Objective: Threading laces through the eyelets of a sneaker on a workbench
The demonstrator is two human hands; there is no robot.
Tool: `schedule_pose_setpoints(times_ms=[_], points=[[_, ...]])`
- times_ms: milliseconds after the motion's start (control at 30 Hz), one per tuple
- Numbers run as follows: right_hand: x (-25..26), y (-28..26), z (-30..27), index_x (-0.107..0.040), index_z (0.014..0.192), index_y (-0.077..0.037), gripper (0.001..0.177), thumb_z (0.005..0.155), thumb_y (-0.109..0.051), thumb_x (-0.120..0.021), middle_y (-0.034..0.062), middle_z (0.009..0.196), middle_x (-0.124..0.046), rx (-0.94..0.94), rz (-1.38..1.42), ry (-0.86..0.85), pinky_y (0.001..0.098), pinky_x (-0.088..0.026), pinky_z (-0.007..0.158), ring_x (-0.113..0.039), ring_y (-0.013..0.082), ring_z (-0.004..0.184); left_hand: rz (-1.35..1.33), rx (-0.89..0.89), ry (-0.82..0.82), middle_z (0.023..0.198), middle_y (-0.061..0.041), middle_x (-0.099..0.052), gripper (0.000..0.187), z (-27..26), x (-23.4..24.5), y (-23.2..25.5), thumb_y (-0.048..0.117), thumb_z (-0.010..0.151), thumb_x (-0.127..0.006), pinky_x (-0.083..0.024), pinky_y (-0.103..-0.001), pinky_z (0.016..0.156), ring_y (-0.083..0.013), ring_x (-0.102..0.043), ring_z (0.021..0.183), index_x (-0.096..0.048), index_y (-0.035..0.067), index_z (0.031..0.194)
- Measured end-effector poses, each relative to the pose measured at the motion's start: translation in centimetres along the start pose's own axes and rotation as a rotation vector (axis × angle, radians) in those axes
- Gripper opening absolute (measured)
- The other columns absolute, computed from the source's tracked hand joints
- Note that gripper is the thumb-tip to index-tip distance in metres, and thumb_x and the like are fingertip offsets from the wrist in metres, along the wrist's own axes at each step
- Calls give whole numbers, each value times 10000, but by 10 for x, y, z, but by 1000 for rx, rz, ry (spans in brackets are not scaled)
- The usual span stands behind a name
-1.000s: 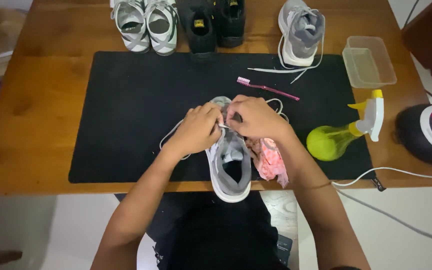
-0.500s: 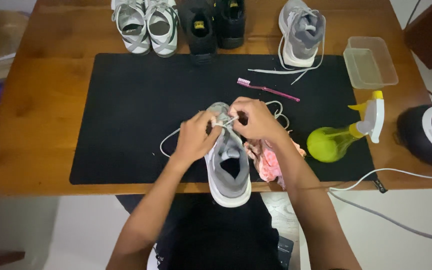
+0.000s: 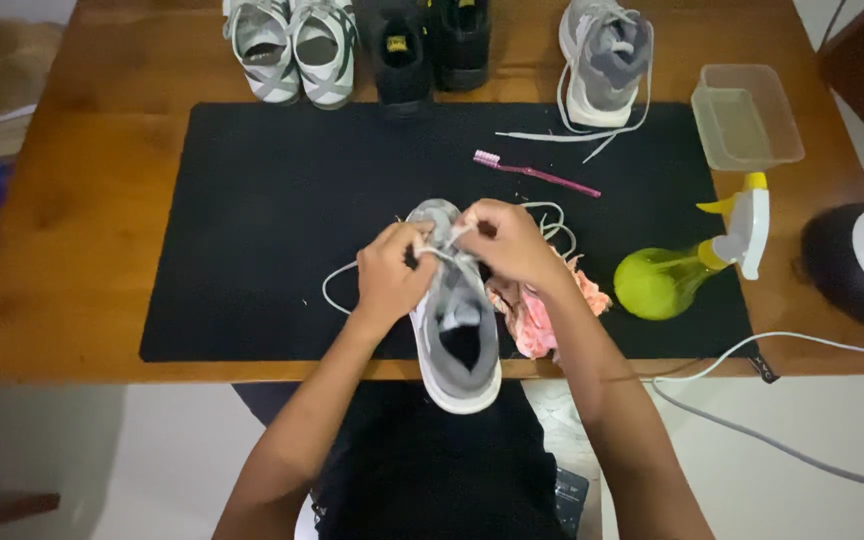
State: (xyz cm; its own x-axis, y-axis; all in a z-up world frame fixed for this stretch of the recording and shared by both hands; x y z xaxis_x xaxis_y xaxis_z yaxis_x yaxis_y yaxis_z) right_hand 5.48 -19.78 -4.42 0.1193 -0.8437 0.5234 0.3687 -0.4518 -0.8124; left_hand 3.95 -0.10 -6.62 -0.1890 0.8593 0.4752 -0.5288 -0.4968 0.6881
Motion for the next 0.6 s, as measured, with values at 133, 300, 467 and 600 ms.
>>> schedule_pose_setpoints(times_ms=[133, 300, 467, 600], points=[[-6, 3, 4, -609, 689, -98, 272, 760, -292, -786, 94, 852, -743, 88, -287, 32, 456, -536, 693, -718, 378, 815, 246, -34, 13, 865, 23, -739, 101, 0, -9, 0, 303, 761, -704, -595, -341, 641, -234, -748, 762, -674, 214, 798], [-24, 33, -1, -715, 691, -123, 445, 1006, -365, -514, 66, 789, -764, -238, 200, 195, 352, -532, 785, -715, 255, 799, 32, -100, 142, 886, -12, -771, 166, -10, -7, 3, 179, 908, -649, -585, -331, 686, -267, -755, 833, -638, 143, 746], [-20, 34, -4, -695, 888, -76, 419, 1010, -468, -613, 125, 897, -736, -412, 549, 181, 376, -557, 861, -678, 223, 925, -163, 18, 160, 843, -85, -768, 227, -5, -1, 13, 129, 938, -602, -573, -386, 652, -339, -745, 790, -632, 85, 718], [-19, 48, -5, -570, 559, -123, 400, 771, -243, -887, 8, 776, -766, -86, 74, 122, 283, -466, 661, -688, 175, 691, 42, -42, 212, 865, 26, -772, 174, -12, -9, 0, 203, 744, -787, -584, -291, 667, -229, -748, 775, -639, 144, 676]])
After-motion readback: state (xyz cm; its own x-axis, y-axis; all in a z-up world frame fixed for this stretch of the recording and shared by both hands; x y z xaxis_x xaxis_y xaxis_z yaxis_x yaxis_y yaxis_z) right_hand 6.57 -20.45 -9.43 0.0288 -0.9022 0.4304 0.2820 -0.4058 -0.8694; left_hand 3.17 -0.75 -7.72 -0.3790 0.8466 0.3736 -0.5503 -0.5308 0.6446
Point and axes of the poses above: each hand's wrist, its own z-axis towards the middle knuckle, its own x-axis out of the back of the hand, y = z × x, the point moved 2 cm from there along z, towards the middle knuckle
